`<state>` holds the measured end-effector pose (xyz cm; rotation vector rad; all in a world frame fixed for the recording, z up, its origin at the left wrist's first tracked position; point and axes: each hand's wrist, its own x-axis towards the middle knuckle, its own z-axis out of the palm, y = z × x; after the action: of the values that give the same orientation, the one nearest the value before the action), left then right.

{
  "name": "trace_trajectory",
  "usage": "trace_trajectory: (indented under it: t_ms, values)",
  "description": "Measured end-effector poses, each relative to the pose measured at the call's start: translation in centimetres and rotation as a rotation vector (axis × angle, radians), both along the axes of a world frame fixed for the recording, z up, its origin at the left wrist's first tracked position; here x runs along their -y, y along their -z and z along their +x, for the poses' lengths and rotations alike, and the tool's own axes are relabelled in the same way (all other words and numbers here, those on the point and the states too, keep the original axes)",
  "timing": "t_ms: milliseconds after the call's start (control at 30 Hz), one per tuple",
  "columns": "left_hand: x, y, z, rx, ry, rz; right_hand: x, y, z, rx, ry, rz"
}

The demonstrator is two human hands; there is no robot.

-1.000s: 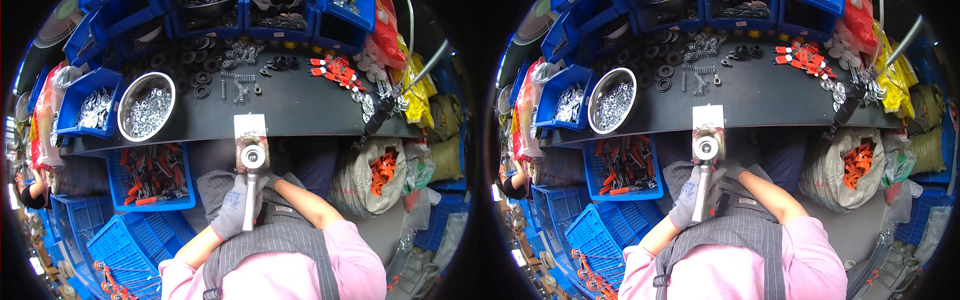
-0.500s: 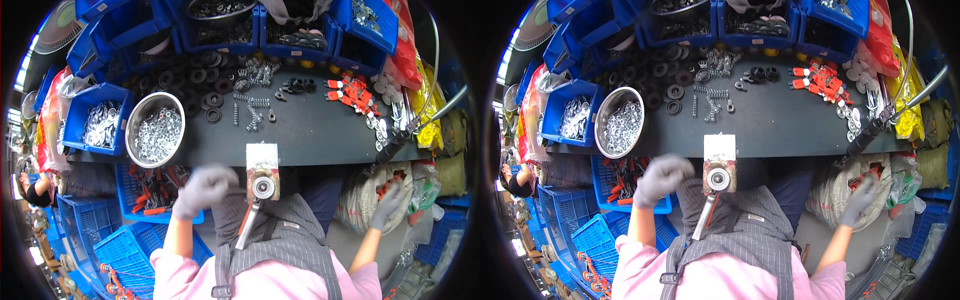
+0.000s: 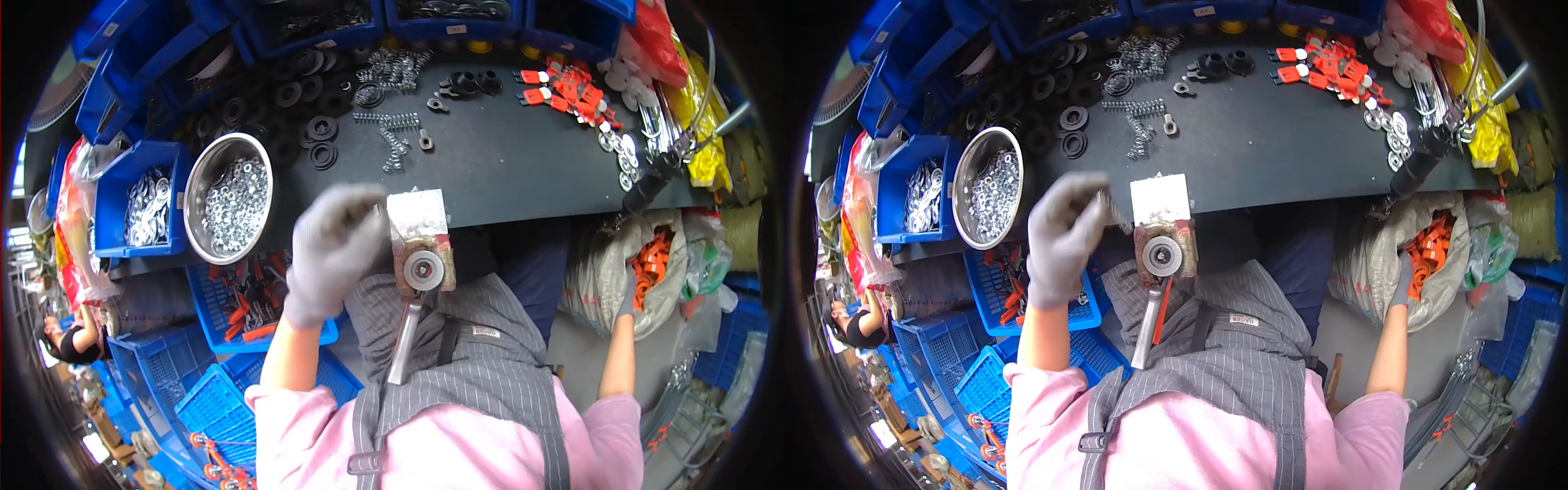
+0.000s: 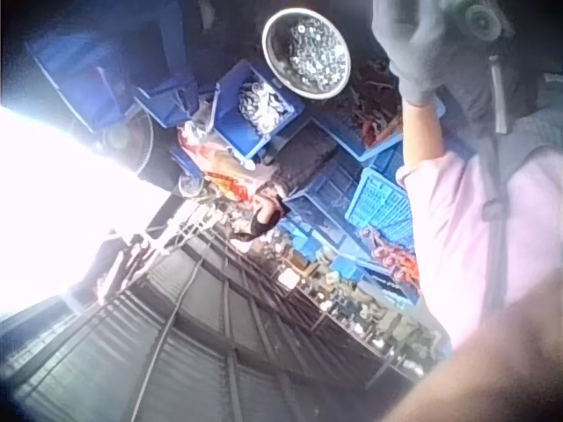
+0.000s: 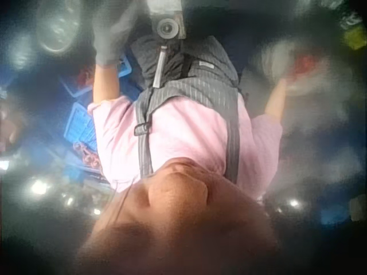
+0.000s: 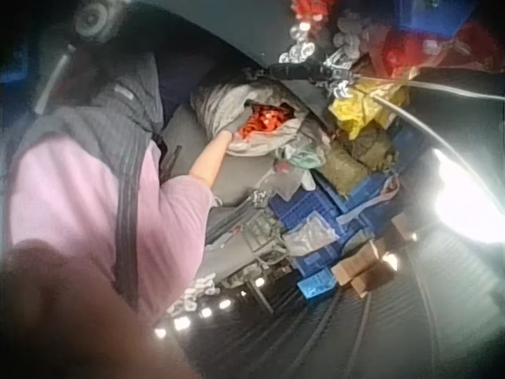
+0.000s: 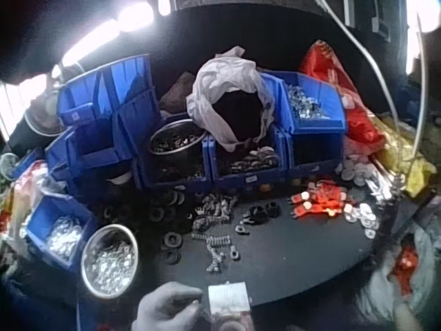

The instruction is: The person assembles small hardware components onto a metal housing by attaching springs, washers, and red plastic clips using a pneumatic tool.

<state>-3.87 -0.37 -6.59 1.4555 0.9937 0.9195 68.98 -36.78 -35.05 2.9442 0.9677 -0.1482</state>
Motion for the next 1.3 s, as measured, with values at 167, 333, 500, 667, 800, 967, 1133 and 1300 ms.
trace_trajectory:
  t_ms: [167, 333, 500, 667, 800, 967, 1133, 1300]
  values:
    - [4.9, -0.7, -1.6, -0.323, 0.192, 0.441, -1.5, 5.0, -2.3, -0.119, -0.179, 0.092]
    - [4.2, -0.4, -1.2, -0.318, 0.292, 0.546, 2.8, 6.3, 0.7, 0.098, -0.387, 0.141]
    - [6.1, 0.2, 0.8, -0.651, 0.245, 0.739, 0.2, 8.8, -0.4, 0.125, -0.394, 0.189]
    - [0.2, 0.8, -0.2, -0.641, -0.051, 0.685, 1.3, 6.9, -0.6, 0.052, -0.297, 0.222]
    - [-6.2, 7.1, -2.3, -1.054, -0.484, 0.524, -1.9, 4.6, -2.9, -0.005, -0.23, 0.251]
    - [-6.9, 8.5, -3.1, -0.833, -0.474, 0.479, -1.0, -1.7, -4.1, -0.013, -0.082, 0.233]
    - [2.7, 1.0, -0.4, -0.239, -0.292, 0.173, -0.2, -9.2, -7.2, 0.049, 0.123, 0.651]
    - [7.0, 1.3, 0.2, -0.676, 0.146, 0.574, -5.7, -15.8, -12.0, -0.052, 0.145, 0.886]
